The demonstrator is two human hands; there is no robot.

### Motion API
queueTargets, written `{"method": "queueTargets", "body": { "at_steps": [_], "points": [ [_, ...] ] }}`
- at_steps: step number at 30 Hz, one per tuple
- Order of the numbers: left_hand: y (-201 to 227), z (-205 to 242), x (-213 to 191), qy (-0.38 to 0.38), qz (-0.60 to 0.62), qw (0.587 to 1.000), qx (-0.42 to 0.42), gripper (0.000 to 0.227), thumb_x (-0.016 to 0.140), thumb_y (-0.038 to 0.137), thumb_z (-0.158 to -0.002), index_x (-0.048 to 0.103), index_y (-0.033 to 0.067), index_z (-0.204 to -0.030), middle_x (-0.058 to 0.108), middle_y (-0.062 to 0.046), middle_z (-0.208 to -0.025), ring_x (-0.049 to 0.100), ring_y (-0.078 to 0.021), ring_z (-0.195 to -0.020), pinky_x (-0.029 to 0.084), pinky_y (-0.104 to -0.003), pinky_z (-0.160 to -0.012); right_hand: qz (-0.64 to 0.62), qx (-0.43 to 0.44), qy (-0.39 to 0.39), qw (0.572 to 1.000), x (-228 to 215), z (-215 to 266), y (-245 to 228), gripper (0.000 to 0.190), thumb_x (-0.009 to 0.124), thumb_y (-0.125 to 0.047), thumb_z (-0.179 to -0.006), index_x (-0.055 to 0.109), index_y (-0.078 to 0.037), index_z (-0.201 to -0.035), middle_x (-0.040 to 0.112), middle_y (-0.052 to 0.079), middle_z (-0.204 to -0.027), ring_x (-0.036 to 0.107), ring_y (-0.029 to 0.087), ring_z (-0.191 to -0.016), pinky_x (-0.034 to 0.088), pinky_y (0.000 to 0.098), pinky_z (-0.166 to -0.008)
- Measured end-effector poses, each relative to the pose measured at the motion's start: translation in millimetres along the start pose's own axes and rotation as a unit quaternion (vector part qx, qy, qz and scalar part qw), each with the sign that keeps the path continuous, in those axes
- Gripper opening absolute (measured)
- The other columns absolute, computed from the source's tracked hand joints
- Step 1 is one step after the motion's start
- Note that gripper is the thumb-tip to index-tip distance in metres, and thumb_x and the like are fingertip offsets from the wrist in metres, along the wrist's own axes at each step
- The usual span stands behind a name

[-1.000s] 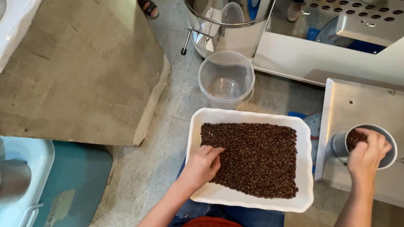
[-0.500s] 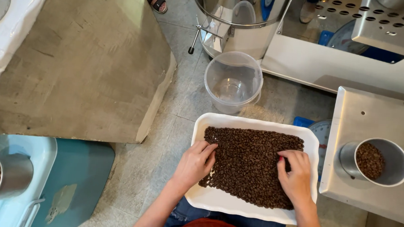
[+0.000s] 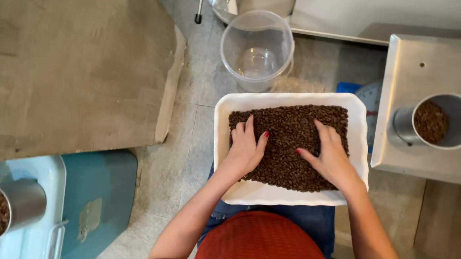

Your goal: The person sorts roasted coffee beans by hand, picking up handfuls of beans from a tray and placing them into a container, then shifting the remaining beans in the tray to continue the process.

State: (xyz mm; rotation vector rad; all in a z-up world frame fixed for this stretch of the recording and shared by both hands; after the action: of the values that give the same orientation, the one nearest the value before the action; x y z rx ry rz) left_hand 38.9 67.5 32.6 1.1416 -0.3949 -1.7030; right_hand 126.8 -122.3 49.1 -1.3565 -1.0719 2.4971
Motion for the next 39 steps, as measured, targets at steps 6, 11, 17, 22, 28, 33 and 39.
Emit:
{"method": "queueTargets", "body": {
  "at_steps": [6,11,17,22,28,33,39],
  "points": [
    [-38,-55,34,-0.048,0.094,0.992,-0.064,0.080,0.042,0.060,-0.102,0.035,0.0005,-0.155,0.043,-0.038,-0.148,0.039,-0.0515,-0.142,0.034,-0.057,-0.116,-0.051,-0.011,-0.023,0.998,46,-3,2,0.080,0.075,-0.004,-0.082,0.037,0.008,-0.151,0.049,0.032,-0.135,0.048,0.052,-0.132,0.046,0.0595,-0.106],
    [-11,-46,18,-0.061,0.234,0.960,-0.139,0.081,0.047,0.060,-0.098,0.039,0.0031,-0.155,0.037,-0.029,-0.157,0.030,-0.0461,-0.149,0.024,-0.058,-0.121,-0.064,-0.095,-0.023,0.993,73,2,-28,0.071,0.070,0.008,-0.078,0.047,0.003,-0.145,0.057,0.023,-0.130,0.057,0.044,-0.126,0.051,0.0531,-0.102],
    [-8,-33,13,-0.088,0.358,0.902,-0.224,0.077,0.050,0.046,-0.104,0.022,0.0041,-0.163,0.011,-0.028,-0.166,0.003,-0.0456,-0.155,0.004,-0.066,-0.119,-0.068,-0.252,0.006,0.965,30,20,-47,0.035,0.071,-0.002,-0.084,0.072,-0.007,-0.120,0.071,0.015,-0.113,0.063,0.037,-0.114,0.051,0.0509,-0.097],
    [-32,-46,28,-0.079,0.399,0.880,-0.245,0.079,0.055,0.042,-0.104,0.020,0.0040,-0.163,0.007,-0.026,-0.166,-0.003,-0.0465,-0.154,0.001,-0.067,-0.118,-0.069,-0.079,0.129,0.986,-1,-1,32,0.023,0.071,-0.004,-0.094,0.075,-0.010,-0.116,0.075,0.006,-0.099,0.071,0.023,-0.091,0.056,0.0383,-0.083],
    [-16,-35,19,-0.064,0.419,0.873,-0.242,0.078,0.056,0.040,-0.104,0.021,0.0030,-0.162,0.009,-0.026,-0.166,-0.002,-0.0460,-0.155,0.000,-0.066,-0.119,-0.066,-0.078,0.161,0.982,-9,-25,23,0.024,0.067,0.000,-0.094,0.076,-0.011,-0.114,0.072,0.008,-0.082,0.067,0.022,-0.071,0.053,0.0334,-0.059],
    [-9,-32,15,-0.066,0.431,0.867,-0.240,0.081,0.056,0.039,-0.103,0.015,0.0010,-0.162,0.004,-0.028,-0.166,-0.005,-0.0470,-0.154,-0.001,-0.066,-0.119,-0.084,-0.161,0.133,0.974,1,-38,-2,0.024,0.063,0.010,-0.092,0.075,-0.003,-0.108,0.068,0.009,-0.086,0.063,0.020,-0.069,0.051,0.0328,-0.057],
    [-11,-32,16,-0.077,0.425,0.869,-0.241,0.082,0.055,0.038,-0.104,0.013,-0.0003,-0.162,0.004,-0.029,-0.166,-0.005,-0.0471,-0.154,-0.001,-0.066,-0.120,-0.111,-0.139,0.144,0.974,4,-41,1,0.018,0.066,0.006,-0.095,0.075,0.001,-0.110,0.066,0.011,-0.073,0.060,0.018,-0.059,0.046,0.0294,-0.047]
  ]
}}
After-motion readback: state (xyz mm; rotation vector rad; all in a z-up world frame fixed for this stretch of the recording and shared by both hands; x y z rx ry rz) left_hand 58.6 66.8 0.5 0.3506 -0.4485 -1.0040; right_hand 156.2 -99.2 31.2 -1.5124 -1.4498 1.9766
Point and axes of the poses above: each hand's wrist, its own z-axis away from the middle knuckle, its own x-axis out of the palm, y = z × x, the point moved 7 cm from there along -z, towards the middle knuckle
